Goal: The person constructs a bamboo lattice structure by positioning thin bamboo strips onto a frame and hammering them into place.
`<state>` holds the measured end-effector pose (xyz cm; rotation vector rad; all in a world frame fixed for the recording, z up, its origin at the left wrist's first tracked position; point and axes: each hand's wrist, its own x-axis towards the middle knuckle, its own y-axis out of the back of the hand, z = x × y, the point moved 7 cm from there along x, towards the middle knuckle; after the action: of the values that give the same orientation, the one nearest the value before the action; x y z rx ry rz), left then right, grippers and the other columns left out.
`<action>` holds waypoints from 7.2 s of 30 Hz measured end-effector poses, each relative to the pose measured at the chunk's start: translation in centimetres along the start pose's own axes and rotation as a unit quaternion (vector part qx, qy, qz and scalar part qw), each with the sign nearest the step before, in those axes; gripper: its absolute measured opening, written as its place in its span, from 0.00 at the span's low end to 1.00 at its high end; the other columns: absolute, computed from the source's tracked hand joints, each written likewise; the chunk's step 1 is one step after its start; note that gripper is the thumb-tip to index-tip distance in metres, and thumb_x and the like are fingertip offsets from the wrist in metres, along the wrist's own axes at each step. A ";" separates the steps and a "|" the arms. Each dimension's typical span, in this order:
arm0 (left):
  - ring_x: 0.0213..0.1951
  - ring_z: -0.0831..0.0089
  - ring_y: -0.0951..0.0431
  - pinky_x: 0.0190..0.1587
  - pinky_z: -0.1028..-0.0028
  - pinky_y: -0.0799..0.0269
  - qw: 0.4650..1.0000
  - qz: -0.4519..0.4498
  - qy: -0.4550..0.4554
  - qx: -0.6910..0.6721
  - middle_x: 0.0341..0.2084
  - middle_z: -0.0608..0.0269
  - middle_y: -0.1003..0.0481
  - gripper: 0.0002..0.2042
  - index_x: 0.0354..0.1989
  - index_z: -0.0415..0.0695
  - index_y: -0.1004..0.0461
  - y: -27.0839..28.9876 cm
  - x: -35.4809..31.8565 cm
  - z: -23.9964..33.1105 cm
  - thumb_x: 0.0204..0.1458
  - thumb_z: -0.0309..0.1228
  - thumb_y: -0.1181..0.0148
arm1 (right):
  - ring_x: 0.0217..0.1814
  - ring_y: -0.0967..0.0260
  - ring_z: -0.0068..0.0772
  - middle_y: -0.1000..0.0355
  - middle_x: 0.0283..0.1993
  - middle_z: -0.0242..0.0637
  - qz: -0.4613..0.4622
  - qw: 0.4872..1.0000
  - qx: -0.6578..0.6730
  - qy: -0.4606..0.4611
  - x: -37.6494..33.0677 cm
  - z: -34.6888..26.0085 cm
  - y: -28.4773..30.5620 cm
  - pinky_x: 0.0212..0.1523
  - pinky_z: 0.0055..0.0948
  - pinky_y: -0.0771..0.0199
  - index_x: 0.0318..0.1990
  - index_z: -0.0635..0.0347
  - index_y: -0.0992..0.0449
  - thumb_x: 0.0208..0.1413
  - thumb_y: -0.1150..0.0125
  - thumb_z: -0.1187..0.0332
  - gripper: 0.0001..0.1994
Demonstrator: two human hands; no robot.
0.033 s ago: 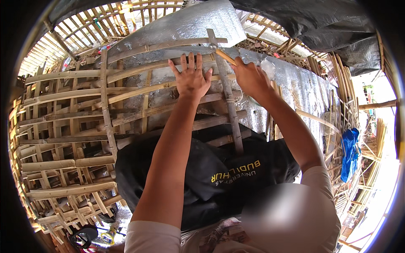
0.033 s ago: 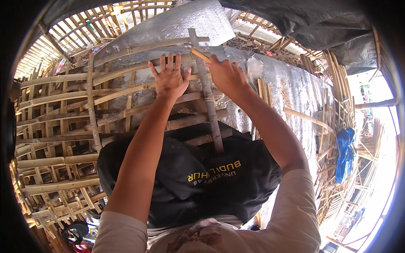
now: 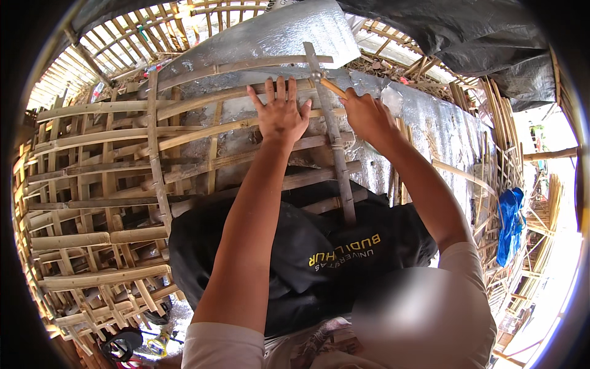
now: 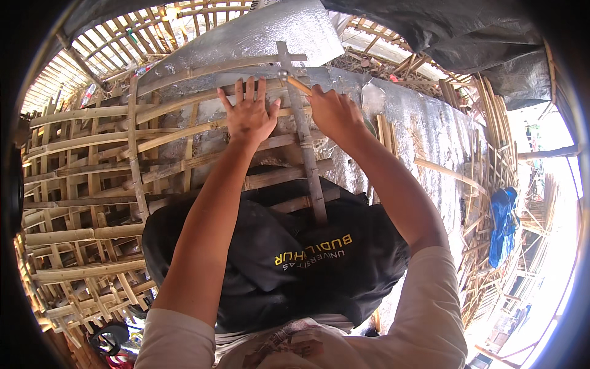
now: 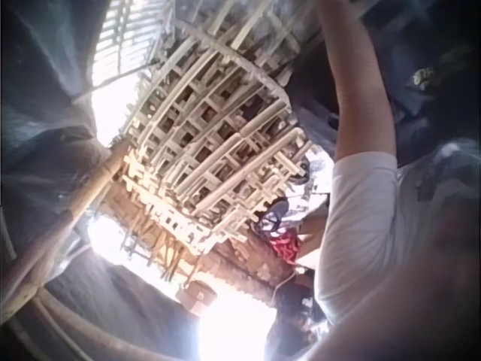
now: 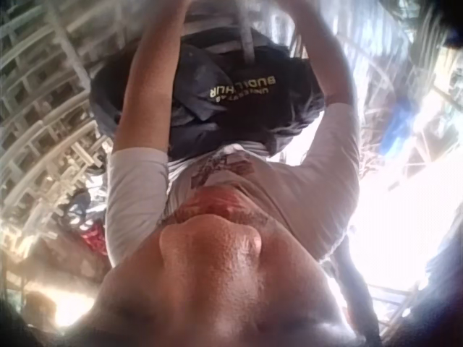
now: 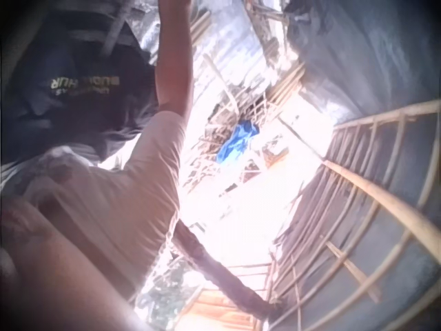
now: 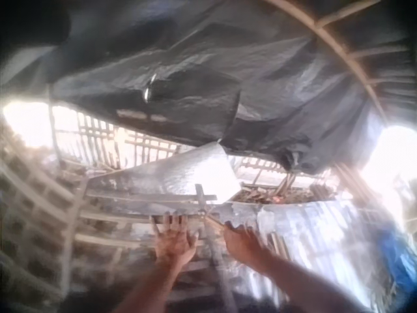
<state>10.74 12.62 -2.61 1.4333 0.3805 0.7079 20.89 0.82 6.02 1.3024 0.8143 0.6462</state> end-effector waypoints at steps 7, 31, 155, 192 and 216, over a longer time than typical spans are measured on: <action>0.71 0.58 0.52 0.68 0.35 0.70 1.000 0.011 0.004 0.002 0.67 0.62 0.45 0.33 0.71 0.50 0.50 -0.1 -0.3 -0.9 0.63 0.56 0.69 | 0.25 0.25 0.61 0.26 0.20 0.49 0.161 0.984 0.006 0.072 -2.1 -3.6 4.4 0.25 0.55 0.24 0.40 0.58 0.37 0.66 0.54 0.59 0.11; 0.70 0.57 0.52 0.69 0.40 0.69 1.000 0.026 -0.005 0.006 0.68 0.60 0.46 0.32 0.71 0.51 0.50 -0.3 0.0 0.1 0.62 0.54 0.69 | 0.23 0.27 0.63 0.29 0.20 0.55 0.113 0.990 0.075 0.026 0.8 3.8 -3.3 0.22 0.55 0.26 0.43 0.58 0.36 0.68 0.57 0.58 0.12; 0.32 0.48 0.28 0.37 0.63 0.31 0.961 0.019 -0.042 -0.272 0.27 0.48 0.30 0.06 0.32 0.34 0.31 34.0 -44.8 -9.0 0.51 0.21 0.41 | 0.40 0.22 0.44 0.27 0.40 0.43 -0.082 0.605 0.784 -0.115 -15.4 6.6 -12.9 0.38 0.38 0.13 0.48 0.66 0.33 0.48 0.36 0.86 0.19; 0.43 0.65 0.23 0.47 0.63 0.27 0.885 -0.035 0.297 -0.358 0.43 0.57 0.23 0.26 0.51 0.40 0.29 10.7 -32.6 -22.7 0.62 0.53 0.52 | 0.37 0.21 0.43 0.25 0.37 0.47 -0.036 0.556 0.813 -0.171 -16.7 6.1 -13.6 0.37 0.35 0.13 0.41 0.73 0.30 0.52 0.37 0.82 0.11; 0.46 0.64 0.23 0.48 0.63 0.28 0.863 -0.044 0.299 -0.405 0.46 0.56 0.24 0.25 0.52 0.40 0.29 10.4 -33.7 -21.0 0.62 0.52 0.51 | 0.38 0.21 0.46 0.24 0.39 0.51 -0.052 0.568 0.802 -0.175 -16.8 6.5 -13.4 0.36 0.35 0.13 0.38 0.76 0.28 0.50 0.34 0.81 0.10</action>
<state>-29.80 6.70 -0.92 0.3703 0.5349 1.0722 16.14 -18.67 -4.16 2.8334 1.0964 -0.8280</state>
